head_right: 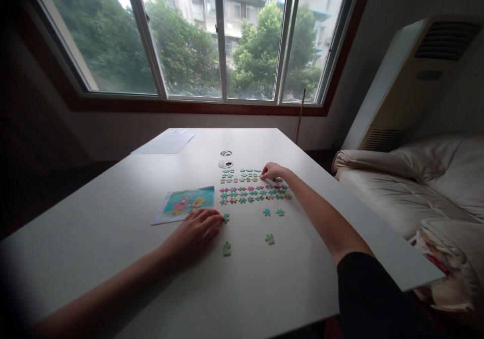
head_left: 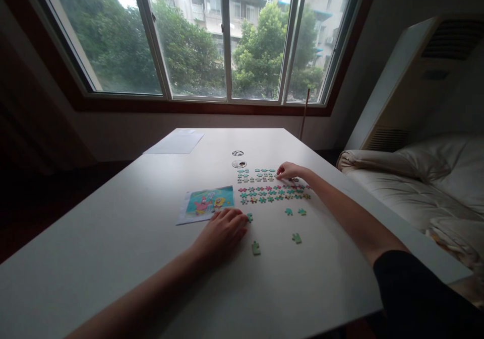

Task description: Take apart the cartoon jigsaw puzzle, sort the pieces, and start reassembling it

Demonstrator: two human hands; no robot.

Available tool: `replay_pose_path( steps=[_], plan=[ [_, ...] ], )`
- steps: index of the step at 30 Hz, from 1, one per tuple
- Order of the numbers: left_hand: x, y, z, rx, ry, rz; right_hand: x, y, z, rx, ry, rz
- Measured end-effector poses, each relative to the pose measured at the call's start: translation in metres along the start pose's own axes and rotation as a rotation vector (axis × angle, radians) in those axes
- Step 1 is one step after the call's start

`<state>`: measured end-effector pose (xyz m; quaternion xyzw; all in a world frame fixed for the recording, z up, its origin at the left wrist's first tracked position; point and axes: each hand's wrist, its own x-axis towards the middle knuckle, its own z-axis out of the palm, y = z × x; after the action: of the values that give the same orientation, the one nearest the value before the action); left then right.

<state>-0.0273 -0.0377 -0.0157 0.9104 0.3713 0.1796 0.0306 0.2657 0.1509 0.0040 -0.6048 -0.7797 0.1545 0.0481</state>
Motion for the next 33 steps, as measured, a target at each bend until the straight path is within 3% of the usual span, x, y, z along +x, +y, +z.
replay_pose_path(
  steps=[5, 9, 12, 15, 20, 27, 33],
  plan=[
    [0.000, 0.001, -0.002, 0.002, -0.008, -0.016, -0.008, 0.000, 0.001, 0.092, 0.070, -0.027],
    [0.000, 0.000, 0.000, 0.002, -0.014, -0.029, -0.035, -0.001, 0.000, 0.175, 0.113, -0.107],
    [0.000, -0.001, 0.001, -0.001, -0.011, -0.032, -0.070, 0.003, -0.005, 0.231, 0.023, -0.175],
    [-0.001, -0.001, 0.002, 0.001, -0.006, -0.032, -0.109, 0.011, -0.010, 0.350, -0.173, -0.265],
    [-0.002, -0.001, 0.004, 0.011, 0.005, -0.023, -0.152, 0.024, -0.007, 0.382, -0.282, -0.201],
    [-0.001, 0.001, 0.004, 0.011, 0.024, -0.013, -0.160, 0.030, 0.004, 0.257, -0.163, -0.142],
    [0.000, -0.001, 0.006, 0.004, 0.029, -0.003, -0.140, 0.021, -0.008, 0.215, -0.104, -0.185]
  ],
)
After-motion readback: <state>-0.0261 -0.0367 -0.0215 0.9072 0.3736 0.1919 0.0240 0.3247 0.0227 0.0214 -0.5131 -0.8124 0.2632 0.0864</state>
